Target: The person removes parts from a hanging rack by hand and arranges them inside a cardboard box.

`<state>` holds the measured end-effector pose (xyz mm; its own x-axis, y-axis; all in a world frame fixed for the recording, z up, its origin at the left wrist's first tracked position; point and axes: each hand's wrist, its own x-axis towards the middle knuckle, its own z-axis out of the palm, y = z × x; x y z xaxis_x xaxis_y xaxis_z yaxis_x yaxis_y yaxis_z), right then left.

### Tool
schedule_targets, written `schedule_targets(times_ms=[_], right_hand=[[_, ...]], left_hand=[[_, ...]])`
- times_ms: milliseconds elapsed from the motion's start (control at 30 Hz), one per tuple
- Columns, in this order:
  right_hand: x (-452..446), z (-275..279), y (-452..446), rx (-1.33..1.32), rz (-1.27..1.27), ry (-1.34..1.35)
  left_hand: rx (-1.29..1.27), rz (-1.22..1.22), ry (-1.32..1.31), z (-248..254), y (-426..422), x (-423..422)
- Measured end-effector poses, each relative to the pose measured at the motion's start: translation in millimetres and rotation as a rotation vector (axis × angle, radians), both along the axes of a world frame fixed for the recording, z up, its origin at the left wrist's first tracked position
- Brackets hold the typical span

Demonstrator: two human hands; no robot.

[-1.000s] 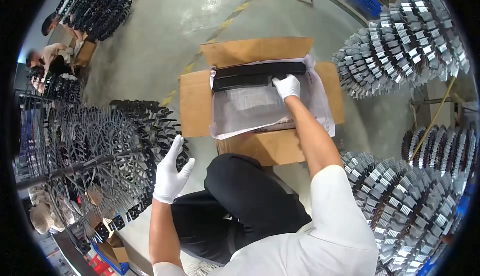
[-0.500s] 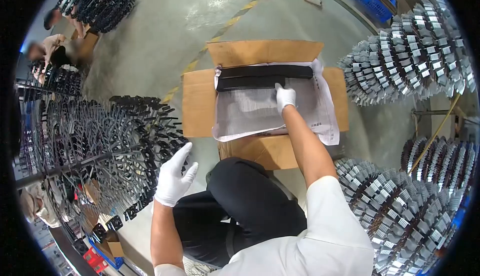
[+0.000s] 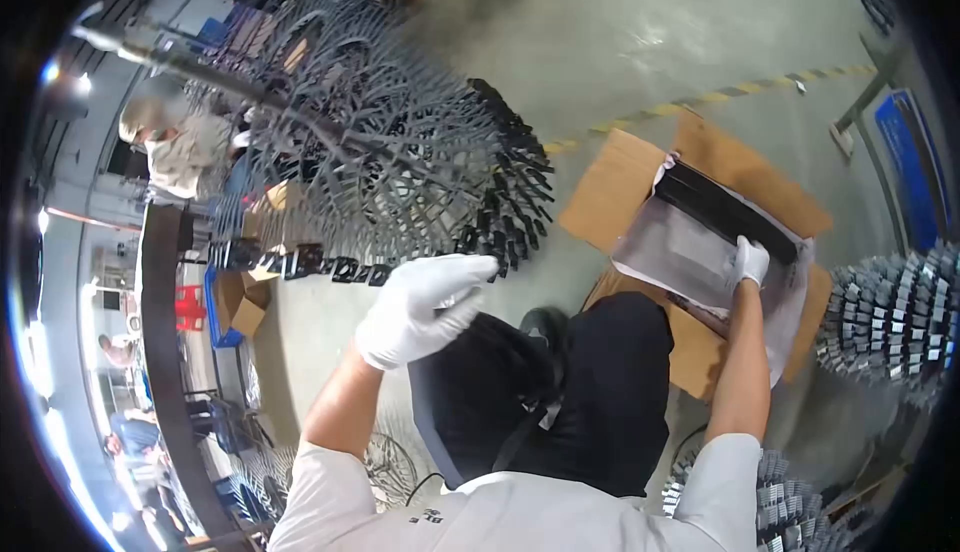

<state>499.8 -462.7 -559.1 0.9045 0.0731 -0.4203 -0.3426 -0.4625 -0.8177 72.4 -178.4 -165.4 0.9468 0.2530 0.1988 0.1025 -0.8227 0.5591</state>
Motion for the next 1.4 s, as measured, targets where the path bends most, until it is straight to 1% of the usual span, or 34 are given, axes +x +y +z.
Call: schedule_targets(times_ms=[67,100,133,167,233,267,300,367,433,467,500,533,567,600,633,700,767,833,900,967,1033,1067,1100,1167,1233,1267,1300,1367,1400], right_hand=[[-2.4,31.1,27.0,0.202,0.031,-0.126],[-40.3,114.9,61.9,0.432,0.062,0.013],[-66.2,167.1,90.8,0.505,0.176,0.068],[-74.0,184.2,116.2,0.485,0.38,0.045],[-116.3,241.1,170.2,0.489,0.621,0.209],[-133.8,255.0,192.5,0.508,0.731,0.263],[-149.2,266.1,216.3,0.527,0.856,0.321],[-187.4,296.2,246.5,0.47,1.003,0.374],[-227.3,336.4,256.5,0.551,1.147,0.478],[-248.6,359.8,255.8,0.597,1.196,0.51],[-270.6,376.8,257.9,0.64,1.241,0.54],[-293.3,382.6,264.8,0.677,1.215,0.608],[-315.5,385.6,271.2,0.71,1.182,0.678],[-337.2,381.5,279.8,0.732,1.135,0.722],[-357.9,385.0,287.3,0.709,1.077,0.728],[-392.5,381.5,301.3,0.828,0.908,0.702],[-410.5,390.2,303.8,0.85,0.864,0.686],[-420.4,393.3,289.4,0.821,0.898,0.694],[-436.3,411.4,265.6,0.858,0.839,0.561],[-437.0,432.6,266.4,0.903,0.85,0.526],[-430.0,448.3,282.9,0.965,0.892,0.528],[-437.1,449.4,289.1,0.968,0.889,0.516],[-443.2,451.4,292.9,0.961,0.95,0.524],[-452.9,463.2,289.8,0.886,0.942,0.58],[-459.9,458.6,293.2,0.902,0.929,0.589],[-463.2,455.1,295.8,0.918,0.958,0.617],[-465.9,452.7,296.6,0.862,0.947,0.596],[-463.6,453.0,301.9,0.827,1.025,0.614],[-460.3,454.1,301.5,0.879,1.004,0.612]], left_hand=[[-0.002,0.106,0.069,1.1,6.4,-26.3],[0.01,0.144,0.084,-9.3,11.0,-35.9],[0.019,0.158,0.072,-21.6,16.7,-40.5],[0.028,0.173,0.062,-32.0,19.2,-39.8],[0.124,0.1,0.017,-41.1,16.5,-30.5],[0.176,0.077,-0.007,-43.0,15.7,-27.2],[0.159,0.049,0.028,-34.8,11.7,-28.9],[0.131,0.083,-0.006,18.8,1.3,-43.9],[0.286,0.107,-0.239,88.9,10.0,-83.3],[0.148,0.279,-0.418,101.8,19.3,-107.3],[0.139,0.414,-0.47,121.3,32.5,-122.5],[0.119,0.545,-0.523,140.7,45.9,-137.6],[0.222,0.645,-0.438,168.6,71.9,-136.8],[0.28,0.647,-0.302,174.8,103.2,-135.1],[0.334,0.643,-0.166,175.1,135.1,-133.8],[0.239,0.571,0.125,174.5,175.0,-128.7],[0.19,0.406,0.265,157.9,207.5,-126.4],[0.119,0.395,0.463,154.0,212.4,-122.9],[0.122,0.412,0.583,157.9,217.7,-123.1],[0.123,0.409,0.548,144.4,223.4,-130.7],[0.157,0.394,0.5,148.0,205.6,-133.9],[0.159,0.446,0.537,150.5,199.7,-131.6],[0.126,0.49,0.54,150.4,191.6,-131.7],[0.102,0.505,0.506,149.0,179.7,-137.5],[0.104,0.522,0.477,147.5,168.0,-147.0],[0.015,0.577,0.508,151.4,158.5,-147.3],[0.005,0.587,0.501,152.5,151.2,-148.0],[-0.007,0.593,0.429,144.9,144.9,-147.6],[0.001,0.621,0.434,142.3,144.7,-143.4]])
